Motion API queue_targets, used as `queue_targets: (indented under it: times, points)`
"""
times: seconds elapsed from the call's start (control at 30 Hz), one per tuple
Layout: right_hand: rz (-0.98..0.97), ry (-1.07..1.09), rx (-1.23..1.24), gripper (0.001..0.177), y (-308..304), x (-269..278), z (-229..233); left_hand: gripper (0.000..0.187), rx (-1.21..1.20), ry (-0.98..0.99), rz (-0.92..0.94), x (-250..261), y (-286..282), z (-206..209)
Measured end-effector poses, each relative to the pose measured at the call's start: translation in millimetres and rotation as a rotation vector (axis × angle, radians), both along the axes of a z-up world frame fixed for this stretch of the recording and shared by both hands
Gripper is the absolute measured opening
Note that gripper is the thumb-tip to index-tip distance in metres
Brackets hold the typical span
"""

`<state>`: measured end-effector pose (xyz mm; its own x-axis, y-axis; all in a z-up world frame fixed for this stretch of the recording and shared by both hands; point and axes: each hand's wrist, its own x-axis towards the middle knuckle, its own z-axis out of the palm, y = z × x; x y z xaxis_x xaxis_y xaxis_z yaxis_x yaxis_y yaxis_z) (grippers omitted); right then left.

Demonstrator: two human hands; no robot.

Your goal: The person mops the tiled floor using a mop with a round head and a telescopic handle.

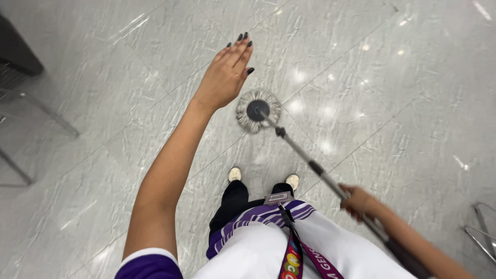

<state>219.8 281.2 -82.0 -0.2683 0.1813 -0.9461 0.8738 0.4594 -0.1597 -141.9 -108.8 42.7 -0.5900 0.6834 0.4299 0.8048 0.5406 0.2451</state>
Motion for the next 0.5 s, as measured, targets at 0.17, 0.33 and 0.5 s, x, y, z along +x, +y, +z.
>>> queue_targets:
  times: [0.17,0.33,0.5]
  points:
    - [0.203,0.176,-0.109,0.048,8.8,-120.5,-63.9,0.047,-0.026,0.000,0.134,29.0,-49.7,-2.8]
    - [0.118,0.298,-0.219,0.037,-59.0,-237.3,-92.2,0.051,0.045,-0.111,0.230,58.5,-65.9,-6.3]
    - [-0.006,0.340,-0.326,0.035,-101.1,-219.6,-125.8,0.053,0.039,-0.125,0.221,68.8,-64.9,-4.2]
